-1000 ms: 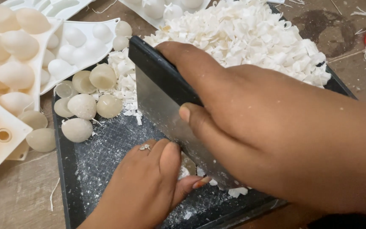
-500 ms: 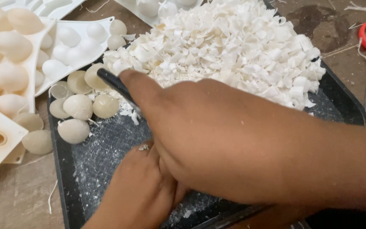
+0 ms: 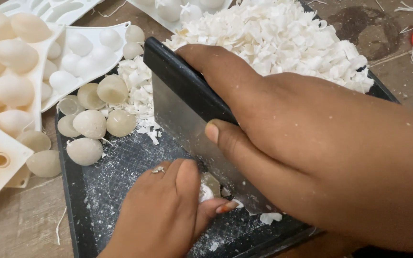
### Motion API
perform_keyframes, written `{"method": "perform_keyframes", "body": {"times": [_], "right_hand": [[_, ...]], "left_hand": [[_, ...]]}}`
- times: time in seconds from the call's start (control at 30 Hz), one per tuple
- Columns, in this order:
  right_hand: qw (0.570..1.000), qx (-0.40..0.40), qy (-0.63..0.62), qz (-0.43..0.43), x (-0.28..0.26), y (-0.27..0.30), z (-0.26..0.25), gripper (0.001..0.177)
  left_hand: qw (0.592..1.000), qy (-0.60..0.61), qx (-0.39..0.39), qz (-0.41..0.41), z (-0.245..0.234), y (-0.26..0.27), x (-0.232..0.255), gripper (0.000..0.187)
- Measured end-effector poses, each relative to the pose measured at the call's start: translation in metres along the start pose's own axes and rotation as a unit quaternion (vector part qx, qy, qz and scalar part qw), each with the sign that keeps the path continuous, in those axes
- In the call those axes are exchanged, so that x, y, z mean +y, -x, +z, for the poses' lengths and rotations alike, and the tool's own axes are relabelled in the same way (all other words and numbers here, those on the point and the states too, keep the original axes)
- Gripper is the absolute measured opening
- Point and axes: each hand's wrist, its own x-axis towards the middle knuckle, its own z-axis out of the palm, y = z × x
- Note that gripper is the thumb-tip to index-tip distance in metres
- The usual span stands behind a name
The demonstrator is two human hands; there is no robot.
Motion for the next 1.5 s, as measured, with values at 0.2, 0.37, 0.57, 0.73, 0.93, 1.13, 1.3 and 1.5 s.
{"method": "perform_keyframes", "body": {"times": [0.2, 0.37, 0.57, 0.73, 0.93, 1.13, 1.3, 1.5], "right_hand": [[0.998, 0.025, -0.033, -0.038, -0.001, -0.003, 0.005, 0.067], [0.999, -0.016, -0.037, 0.011, -0.011, -0.009, 0.008, 0.071], [0.997, 0.034, -0.035, -0.056, -0.016, -0.009, 0.02, 0.069], [0.989, 0.085, -0.037, -0.119, -0.016, -0.008, 0.024, 0.068], [0.993, 0.049, -0.011, -0.111, -0.02, -0.011, 0.024, 0.076], [0.995, 0.014, 0.015, -0.099, -0.023, -0.017, 0.021, 0.085], [0.995, -0.021, 0.041, -0.085, -0.027, -0.027, 0.019, 0.093], [0.978, -0.132, 0.125, 0.103, -0.061, -0.039, -0.006, 0.069]], "left_hand": [[0.999, -0.007, -0.023, -0.043, 0.0, 0.0, 0.003, 0.06], [0.999, -0.017, -0.025, -0.044, 0.002, 0.0, 0.004, 0.062], [1.0, -0.005, 0.01, -0.016, 0.004, 0.001, 0.003, 0.053], [0.997, 0.003, 0.075, 0.021, -0.004, -0.004, 0.009, 0.027], [0.993, 0.06, 0.095, 0.044, -0.002, -0.001, 0.005, 0.011], [0.987, 0.094, 0.115, 0.068, -0.003, 0.0, 0.006, 0.013], [0.991, 0.071, 0.102, 0.057, -0.005, -0.002, 0.007, 0.015], [0.999, 0.039, 0.036, -0.01, -0.005, -0.003, 0.01, 0.057]]}}
